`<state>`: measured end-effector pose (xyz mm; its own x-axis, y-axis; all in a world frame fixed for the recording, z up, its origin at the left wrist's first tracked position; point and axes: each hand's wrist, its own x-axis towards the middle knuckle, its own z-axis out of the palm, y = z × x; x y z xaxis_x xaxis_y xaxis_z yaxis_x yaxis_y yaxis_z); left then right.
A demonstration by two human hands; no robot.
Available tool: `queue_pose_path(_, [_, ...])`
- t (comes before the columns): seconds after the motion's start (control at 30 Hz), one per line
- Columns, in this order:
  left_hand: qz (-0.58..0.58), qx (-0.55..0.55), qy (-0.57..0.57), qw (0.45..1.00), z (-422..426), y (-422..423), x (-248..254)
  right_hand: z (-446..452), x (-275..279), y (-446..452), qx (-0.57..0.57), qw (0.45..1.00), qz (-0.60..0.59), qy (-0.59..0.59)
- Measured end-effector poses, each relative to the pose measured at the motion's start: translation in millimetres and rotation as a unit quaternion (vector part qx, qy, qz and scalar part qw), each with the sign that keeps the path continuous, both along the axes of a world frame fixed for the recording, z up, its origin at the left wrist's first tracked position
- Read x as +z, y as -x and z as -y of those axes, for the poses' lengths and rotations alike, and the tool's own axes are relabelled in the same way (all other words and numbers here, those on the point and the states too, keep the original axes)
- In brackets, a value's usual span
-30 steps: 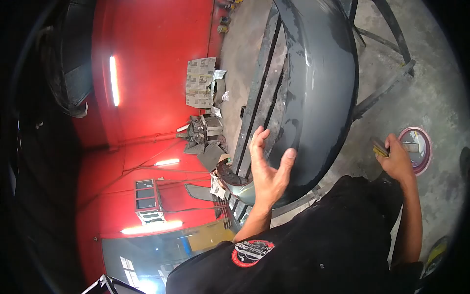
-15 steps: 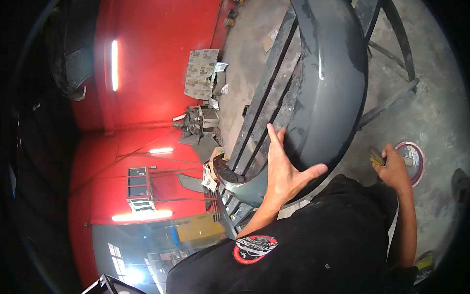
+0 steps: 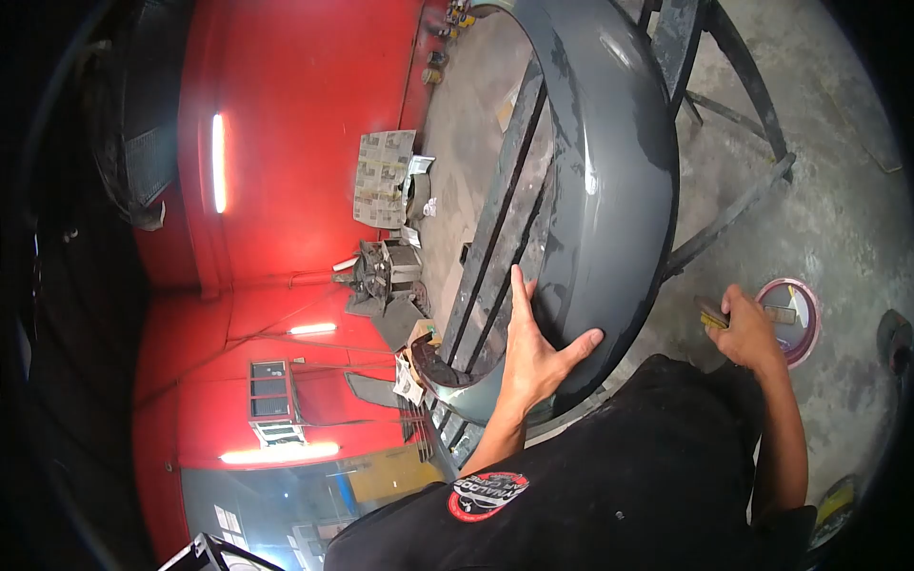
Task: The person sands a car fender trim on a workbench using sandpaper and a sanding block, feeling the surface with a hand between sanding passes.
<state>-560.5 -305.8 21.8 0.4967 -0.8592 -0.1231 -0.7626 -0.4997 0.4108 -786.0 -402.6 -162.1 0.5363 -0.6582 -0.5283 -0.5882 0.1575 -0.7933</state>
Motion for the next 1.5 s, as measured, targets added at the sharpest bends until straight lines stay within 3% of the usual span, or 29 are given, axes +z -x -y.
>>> queue_pose_path(0.3, [-0.056, -0.077, -0.061, 0.994, 0, -13, 15, 11, -3, 1, -0.015, 1.0, 0.016, 0.004])
queue_pose_path(0.43, [0.016, -0.047, 0.031, 0.998, 20, -5, 5, 10, -11, 2, -0.027, 0.999, 0.024, 0.024])
queue_pose_path(0.63, [0.129, -0.098, 0.016, 0.987, 73, 13, 0, 15, -14, 3, -0.041, 0.998, 0.041, 0.004])
queue_pose_path(0.9, [0.063, -0.079, -0.047, 0.994, 87, 12, 4, 21, -32, 18, -0.069, 0.997, 0.01, -0.014])
queue_pose_path(1.07, [0.036, -0.051, -0.08, 0.995, 88, 7, 10, 29, -38, 16, -0.078, 0.995, 0.044, 0.041])
queue_pose_path(1.3, [0.002, -0.061, -0.051, 0.997, 83, 0, 12, 31, -43, 18, -0.048, 0.995, 0.02, 0.079])
queue_pose_path(1.4, [0.031, -0.109, -0.016, 0.993, 76, -4, 6, 31, -54, 21, -0.027, 0.999, 0.014, -0.017])
queue_pose_path(1.5, [0.046, -0.121, -0.033, 0.991, 73, -5, 3, 27, -59, 21, -0.007, 0.999, 0.014, 0.033])
